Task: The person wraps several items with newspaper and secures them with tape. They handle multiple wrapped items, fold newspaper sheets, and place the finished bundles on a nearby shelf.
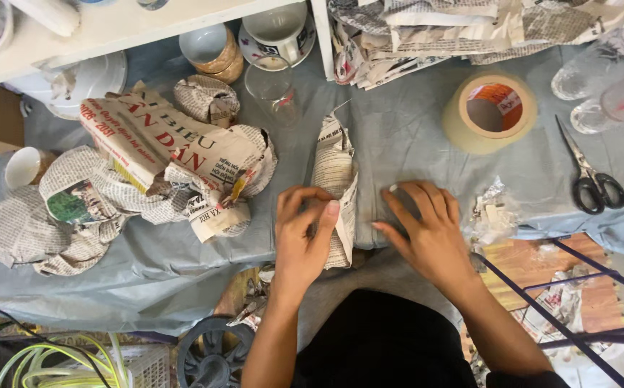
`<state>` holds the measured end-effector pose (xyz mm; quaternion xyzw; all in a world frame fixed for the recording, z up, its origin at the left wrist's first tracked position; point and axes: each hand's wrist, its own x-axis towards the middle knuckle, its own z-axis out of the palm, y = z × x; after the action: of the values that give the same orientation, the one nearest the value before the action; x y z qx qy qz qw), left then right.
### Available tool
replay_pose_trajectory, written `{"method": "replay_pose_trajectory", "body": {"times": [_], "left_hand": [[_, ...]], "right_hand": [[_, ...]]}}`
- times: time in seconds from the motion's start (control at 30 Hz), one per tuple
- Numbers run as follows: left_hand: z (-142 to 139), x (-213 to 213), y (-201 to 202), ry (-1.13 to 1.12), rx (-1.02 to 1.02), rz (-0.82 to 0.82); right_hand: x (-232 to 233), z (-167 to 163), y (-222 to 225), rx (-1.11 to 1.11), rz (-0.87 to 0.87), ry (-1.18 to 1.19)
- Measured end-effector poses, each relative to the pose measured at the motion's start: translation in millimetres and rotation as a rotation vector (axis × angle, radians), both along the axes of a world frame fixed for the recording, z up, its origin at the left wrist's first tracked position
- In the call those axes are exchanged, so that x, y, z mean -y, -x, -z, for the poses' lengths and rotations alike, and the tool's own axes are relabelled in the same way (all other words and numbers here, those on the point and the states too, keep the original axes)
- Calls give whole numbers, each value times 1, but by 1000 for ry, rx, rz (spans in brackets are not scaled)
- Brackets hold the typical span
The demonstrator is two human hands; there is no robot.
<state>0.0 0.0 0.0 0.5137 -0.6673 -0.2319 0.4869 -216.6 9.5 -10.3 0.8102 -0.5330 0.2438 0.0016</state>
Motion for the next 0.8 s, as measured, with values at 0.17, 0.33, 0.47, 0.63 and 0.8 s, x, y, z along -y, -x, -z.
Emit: {"method": "replay_pose_trajectory", "body": {"times": [0.17, 0.33, 0.47, 0.63, 0.8], "left_hand": [[109, 54, -5, -47, 11, 56], [233, 92, 7, -46, -3, 80], [236, 92, -14, -14, -25, 142], [248, 83, -44, 10, 106, 310], [246, 78, -77, -112, -24, 440]], "right_hand": [[55, 120, 4, 81, -3, -28], [88, 235, 53, 208, 177, -52], [91, 210, 77, 15, 381, 141], [102, 213, 54, -40, 421, 216], [91, 233, -5, 519, 41, -80]]}}
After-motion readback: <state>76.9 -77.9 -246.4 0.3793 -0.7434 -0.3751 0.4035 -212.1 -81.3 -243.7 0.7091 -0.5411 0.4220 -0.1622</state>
